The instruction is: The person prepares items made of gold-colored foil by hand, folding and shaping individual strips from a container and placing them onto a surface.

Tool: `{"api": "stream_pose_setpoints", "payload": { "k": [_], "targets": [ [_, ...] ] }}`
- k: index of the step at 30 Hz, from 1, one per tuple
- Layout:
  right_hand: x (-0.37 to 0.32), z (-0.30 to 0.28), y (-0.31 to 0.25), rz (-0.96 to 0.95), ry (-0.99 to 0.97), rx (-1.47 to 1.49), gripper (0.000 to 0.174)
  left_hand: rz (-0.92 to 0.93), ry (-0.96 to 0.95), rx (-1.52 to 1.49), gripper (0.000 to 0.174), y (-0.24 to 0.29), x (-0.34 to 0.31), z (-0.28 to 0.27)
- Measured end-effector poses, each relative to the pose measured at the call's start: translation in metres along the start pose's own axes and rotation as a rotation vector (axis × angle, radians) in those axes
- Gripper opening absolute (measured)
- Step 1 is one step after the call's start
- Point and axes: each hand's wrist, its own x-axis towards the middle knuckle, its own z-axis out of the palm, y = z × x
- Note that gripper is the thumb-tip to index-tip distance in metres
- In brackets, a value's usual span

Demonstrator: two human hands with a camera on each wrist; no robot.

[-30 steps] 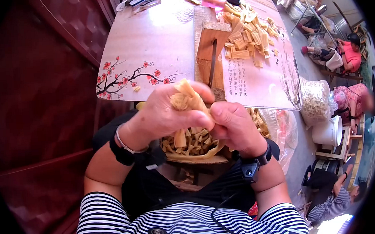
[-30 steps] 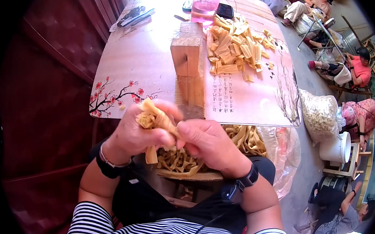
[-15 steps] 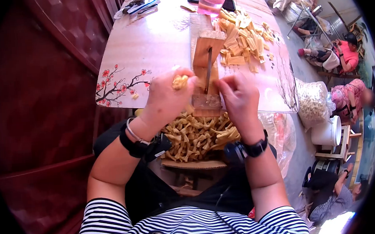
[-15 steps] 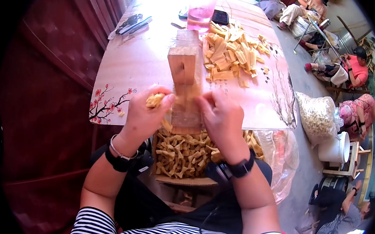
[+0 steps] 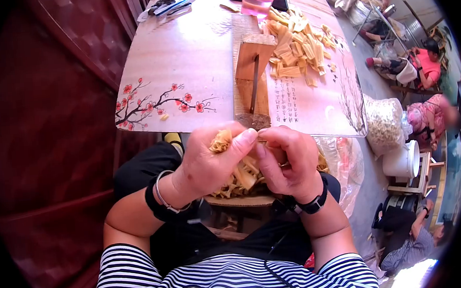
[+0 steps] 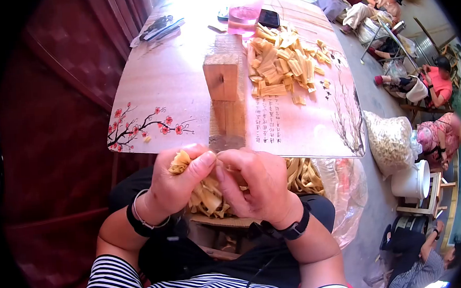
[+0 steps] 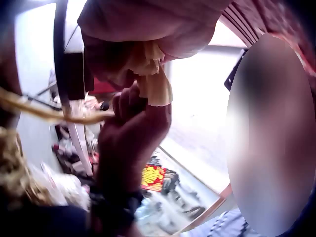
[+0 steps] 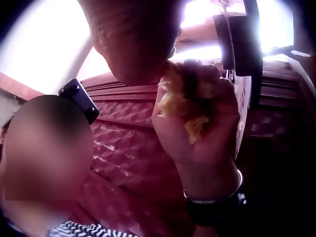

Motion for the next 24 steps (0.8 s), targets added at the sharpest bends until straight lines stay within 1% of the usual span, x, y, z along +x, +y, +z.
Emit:
{"api": "stream_pose_setpoints", "payload": {
  "k": [1,3,5,7,8,10,11,12,14,15,16,17,18,19,21,22,23,24],
  "targets": [
    [-0.002,0.000,-0.002,0.025,0.006,0.024,0.027,-0.102,-0.020,-0.122,0.015,-0.002,-0.002,0.002],
    [-0.003,0.000,0.001,-0.106,-0.065,0.059,0.026,-0.296,-0.057,-0.367,0.017,-0.009,-0.003,0.006],
    [0.007,0.000,0.001,-0.273,-0.105,0.066,0.029,-0.363,-0.076,-0.405,0.017,-0.015,0.002,0.009],
    [0.006,0.001,0.004,-0.263,-0.088,0.080,0.031,-0.468,-0.106,-0.420,0.017,-0.008,0.005,0.005],
    [0.004,0.002,0.003,-0.255,-0.066,0.080,0.028,-0.488,-0.073,-0.457,0.018,-0.006,0.004,0.004],
    [0.003,0.003,0.003,-0.243,-0.017,0.078,0.021,-0.423,-0.105,-0.343,0.019,0.005,0.003,-0.003],
    [0.003,0.002,0.003,-0.263,-0.039,0.079,0.020,-0.387,-0.121,-0.288,0.020,0.007,0.003,-0.003],
    [0.003,0.000,0.002,-0.278,-0.066,0.083,0.019,-0.427,-0.075,-0.298,0.021,0.004,0.002,0.004],
    [-0.001,-0.003,-0.002,-0.299,-0.084,0.100,0.017,-0.342,-0.253,-0.173,0.020,-0.001,-0.001,0.013],
    [0.003,-0.011,-0.002,-0.273,-0.138,0.127,0.016,-0.300,-0.337,-0.110,0.020,-0.002,-0.002,0.015],
    [0.010,-0.023,-0.001,-0.247,-0.192,0.158,0.015,-0.472,-0.647,0.068,0.018,0.012,0.006,0.008],
    [0.010,-0.029,-0.002,-0.213,-0.246,0.197,0.015,-0.423,-0.656,-0.142,0.018,-0.003,-0.008,0.011],
    [0.003,-0.017,0.001,-0.155,-0.034,0.283,0.009,-0.447,-0.838,-0.242,0.018,0.005,-0.008,0.010],
    [0.003,-0.018,0.008,-0.176,-0.029,0.162,0.007,-0.471,-1.013,-0.351,0.019,0.015,-0.005,0.007],
    [0.001,-0.015,0.013,-0.014,-0.015,0.263,0.011,0.084,-0.921,-0.400,0.024,0.013,0.004,0.001],
    [0.001,-0.013,0.008,0.160,-0.050,0.257,0.017,0.001,-0.753,-0.185,0.030,0.021,0.002,-0.014],
    [0.004,-0.014,-0.001,0.341,-0.093,0.250,0.022,0.157,-0.402,0.027,0.031,0.025,0.002,-0.005],
    [0.008,-0.012,0.000,0.714,-0.223,0.409,0.027,0.522,-0.230,0.416,0.033,0.011,0.008,-0.004]
  ]
}}
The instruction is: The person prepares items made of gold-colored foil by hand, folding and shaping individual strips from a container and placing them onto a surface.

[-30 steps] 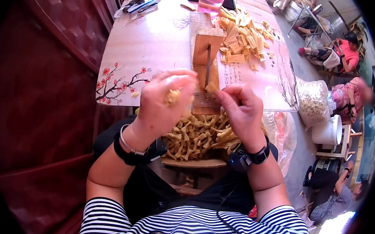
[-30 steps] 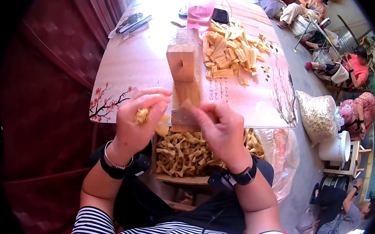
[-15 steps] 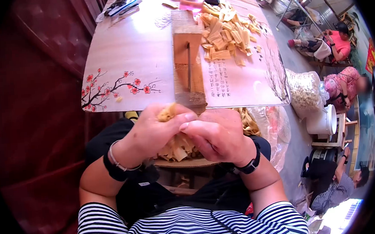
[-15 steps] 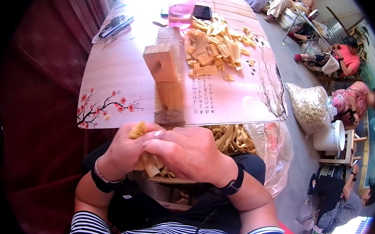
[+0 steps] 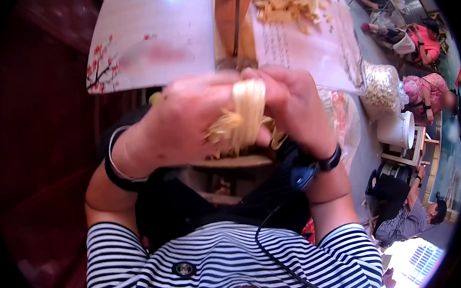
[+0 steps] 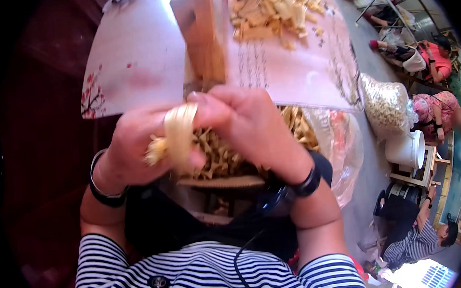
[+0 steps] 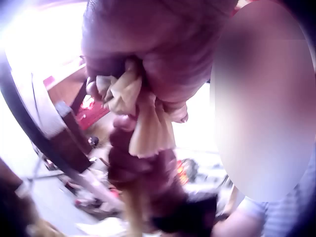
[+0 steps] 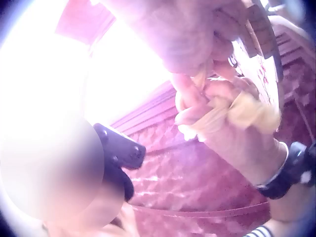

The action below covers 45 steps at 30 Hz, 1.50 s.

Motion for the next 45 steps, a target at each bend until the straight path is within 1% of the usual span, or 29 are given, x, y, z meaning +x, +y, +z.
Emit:
{"api": "stream_pose_setpoints", "payload": {
  "k": [1,2,3,4,6,9,10,11,13,14,15,17,18,21,24,25,27,28,30,31,32,33,35,37,38,40,41,42,45],
  "targets": [
    [0.004,-0.005,-0.009,0.193,-0.163,0.144,0.023,0.077,0.027,0.185,0.034,-0.007,-0.002,0.004],
    [0.008,-0.005,0.001,0.215,-0.213,0.255,0.020,0.149,0.068,0.373,0.034,-0.015,-0.003,0.007],
    [0.009,-0.004,0.010,0.234,-0.262,0.364,0.018,0.242,0.002,0.574,0.035,-0.015,0.002,-0.001],
    [0.010,-0.003,0.014,0.316,-0.292,0.465,0.015,0.297,0.017,0.529,0.037,-0.019,0.003,-0.002],
    [0.006,0.001,0.013,0.354,-0.273,0.573,0.015,0.419,0.049,0.441,0.042,-0.024,0.004,-0.003],
    [0.002,0.009,0.024,0.311,-0.272,0.695,0.017,0.417,0.139,0.400,0.042,-0.023,0.000,0.003],
    [0.005,0.011,0.025,0.263,-0.281,0.725,0.018,0.399,0.148,0.468,0.043,-0.021,-0.003,0.001],
    [0.002,0.018,0.018,0.223,-0.073,0.564,0.016,0.374,0.173,0.519,0.041,-0.018,-0.005,-0.001],
    [-0.003,0.010,0.006,0.250,-0.032,0.674,0.015,0.336,0.297,0.525,0.036,-0.020,-0.002,-0.001],
    [-0.003,0.022,0.008,0.136,0.141,0.669,0.016,0.263,0.334,0.451,0.032,-0.020,-0.002,0.000],
    [-0.007,0.016,0.010,0.018,0.122,0.630,0.016,0.166,0.267,0.381,0.031,-0.016,-0.001,-0.003],
    [-0.005,0.026,0.019,-0.306,0.252,0.428,0.016,-0.034,0.133,0.229,0.029,-0.009,0.002,-0.007],
    [-0.010,0.018,0.015,-0.291,0.131,0.353,0.016,-0.102,0.031,0.147,0.026,-0.005,0.003,-0.013],
    [-0.004,0.011,0.020,-0.461,0.096,-0.102,0.015,-0.154,0.035,0.151,0.023,-0.007,-0.004,-0.009],
    [0.000,0.019,0.022,-0.456,0.122,-0.416,0.015,-0.128,0.063,0.339,0.018,-0.004,-0.006,-0.001],
    [0.000,0.018,0.021,-0.408,0.094,-0.386,0.016,-0.110,0.060,0.376,0.016,-0.006,-0.006,0.000],
    [-0.001,0.014,0.015,-0.310,0.035,-0.329,0.019,-0.023,0.095,0.191,0.009,-0.012,-0.004,-0.004],
    [-0.004,0.012,0.011,-0.151,-0.032,-0.124,0.030,0.016,0.128,0.068,0.007,-0.014,-0.002,-0.006],
    [-0.006,0.006,0.005,-0.021,-0.206,0.080,0.037,0.079,0.166,-0.129,0.005,-0.016,0.000,-0.013],
    [-0.006,0.002,0.004,0.043,-0.295,0.182,0.041,-0.010,0.226,-0.269,0.006,-0.012,0.000,-0.020],
    [-0.004,-0.001,0.008,0.034,-0.409,0.287,0.050,-0.096,0.286,-0.406,0.008,-0.007,-0.001,-0.028],
    [-0.005,-0.001,0.013,0.039,-0.443,0.372,0.051,-0.192,0.346,-0.546,0.010,-0.002,-0.003,-0.031],
    [-0.006,0.000,0.023,0.037,-0.514,0.531,0.053,-0.226,0.383,-0.569,0.018,-0.005,-0.007,-0.031],
    [-0.006,0.003,0.024,0.094,-0.455,0.574,0.054,-0.270,0.384,-0.512,0.020,-0.004,-0.005,-0.031],
    [-0.003,0.004,0.023,0.130,-0.398,0.566,0.053,-0.214,0.383,-0.439,0.019,-0.010,-0.003,-0.031],
    [-0.002,0.006,0.023,0.183,-0.322,0.649,0.049,-0.337,0.321,-0.550,0.016,-0.021,-0.012,-0.027],
    [0.001,0.006,0.021,0.175,-0.292,0.590,0.047,-0.394,0.294,-0.602,0.018,-0.025,-0.014,-0.027],
    [0.001,0.007,0.018,0.178,-0.266,0.537,0.045,-0.463,0.163,-0.685,0.026,-0.028,-0.012,-0.027],
    [0.002,0.010,0.012,0.192,-0.235,0.443,0.038,-0.643,0.063,-0.914,0.022,-0.013,-0.003,-0.021]
  ]
}}
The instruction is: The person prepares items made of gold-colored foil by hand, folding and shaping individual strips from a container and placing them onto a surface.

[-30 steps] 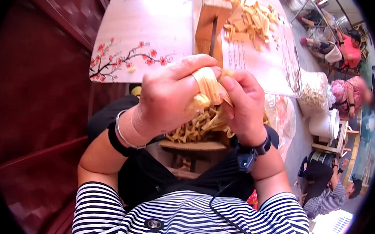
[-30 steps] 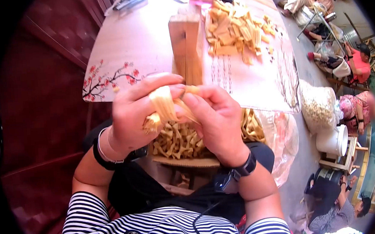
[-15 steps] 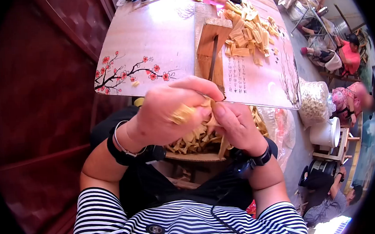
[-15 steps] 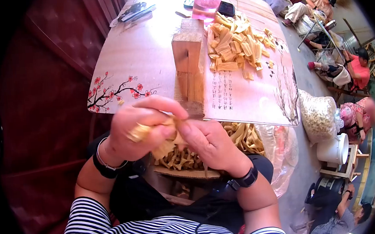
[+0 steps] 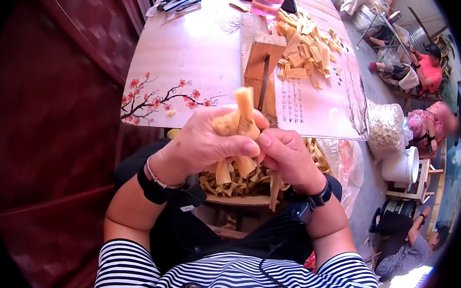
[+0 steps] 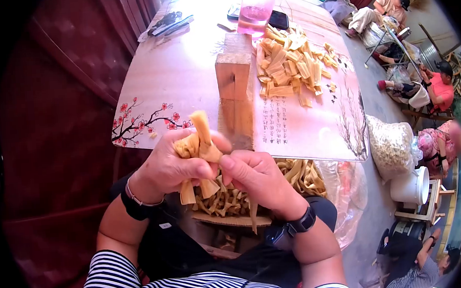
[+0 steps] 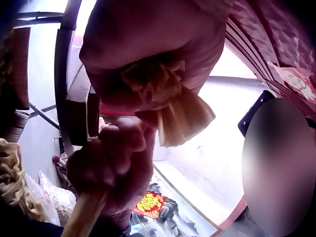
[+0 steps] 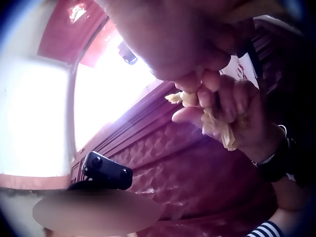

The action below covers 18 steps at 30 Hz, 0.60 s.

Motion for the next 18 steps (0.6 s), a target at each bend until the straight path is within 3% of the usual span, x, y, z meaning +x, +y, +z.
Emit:
{"api": "stream_pose_setpoints", "payload": {
  "k": [6,9,14,16,18],
  "targets": [
    [-0.007,-0.012,-0.002,0.021,-0.054,-0.115,0.036,0.089,0.121,0.109,0.019,-0.008,-0.004,0.002],
    [-0.010,-0.012,0.001,-0.049,-0.023,0.003,0.035,0.191,0.148,0.216,0.018,-0.004,-0.004,0.003],
    [-0.004,-0.021,0.003,-0.494,-0.035,0.469,0.029,0.199,0.157,0.283,0.028,-0.028,0.000,0.027],
    [0.003,-0.024,-0.004,-0.607,-0.068,0.657,0.026,0.295,0.038,0.532,0.031,-0.050,0.002,0.040],
    [0.005,-0.020,-0.004,-0.648,0.056,0.699,0.026,0.009,-0.109,0.420,0.031,-0.058,0.001,0.050]
  ]
}}
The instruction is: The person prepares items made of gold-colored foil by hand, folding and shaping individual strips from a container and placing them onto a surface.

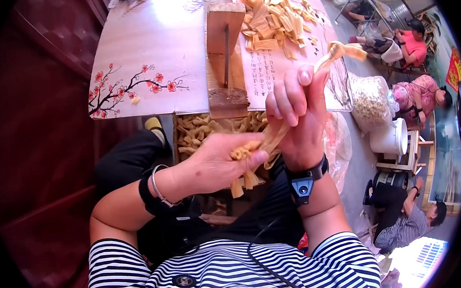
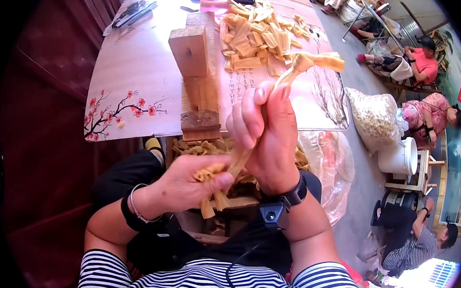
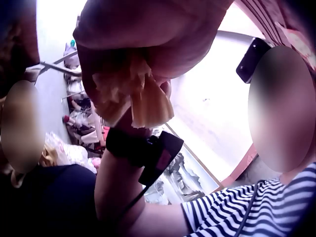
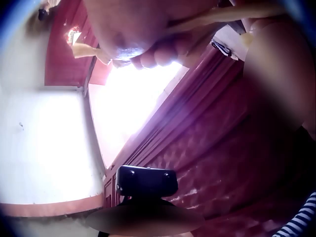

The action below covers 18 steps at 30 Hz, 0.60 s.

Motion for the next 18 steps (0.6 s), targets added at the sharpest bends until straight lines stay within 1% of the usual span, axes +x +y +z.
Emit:
{"api": "stream_pose_setpoints", "payload": {
  "k": [1,4,5,6,8,9,11,12,13,14,15,16,17,18],
  "targets": [
    [0.000,0.001,0.002,-0.039,0.045,0.010,0.027,-0.023,-0.032,-0.095,0.030,-0.004,0.001,0.004],
    [-0.002,0.000,0.002,-0.126,0.209,-0.217,0.026,-0.255,-0.183,-0.214,0.028,0.004,0.003,-0.011],
    [0.000,-0.007,-0.003,-0.155,0.282,-0.291,0.024,-0.205,-0.138,-0.160,0.022,0.005,0.004,-0.013],
    [0.004,-0.014,-0.008,-0.256,0.245,-0.293,0.020,-0.164,-0.070,-0.166,0.021,0.004,0.004,-0.016],
    [0.008,-0.023,-0.019,-0.354,0.286,-0.487,0.028,-0.079,0.057,-0.180,0.021,0.001,0.004,-0.023],
    [0.012,-0.030,-0.023,-0.439,0.360,-0.664,0.031,0.085,0.093,0.089,0.019,0.004,0.005,-0.028],
    [0.020,-0.041,-0.025,-0.598,0.506,-1.015,0.038,0.087,0.155,0.152,0.018,0.014,0.004,-0.031],
    [0.019,-0.034,-0.027,-0.711,0.534,-1.216,0.041,0.086,0.191,0.186,0.018,0.017,0.002,-0.033],
    [0.018,-0.021,-0.030,-0.826,0.554,-1.414,0.043,0.182,0.205,0.246,0.017,0.015,0.003,-0.037],
    [0.015,-0.011,-0.031,-0.940,0.567,-1.611,0.046,0.239,0.219,0.318,0.017,0.017,0.002,-0.039],
    [0.010,-0.009,-0.033,-0.994,0.334,-1.633,0.048,0.291,0.231,0.386,0.017,0.019,0.001,-0.039],
    [0.001,-0.010,-0.022,-0.833,0.050,-1.314,0.044,0.342,0.233,0.453,0.017,0.022,0.000,-0.039],
    [0.000,-0.006,-0.029,-0.644,-0.321,-1.450,0.041,0.387,0.234,0.532,0.016,0.024,-0.001,-0.039],
    [0.000,0.012,-0.021,-0.633,-0.493,-1.620,0.044,0.398,0.232,0.507,0.015,0.026,-0.002,-0.040]
  ]
}}
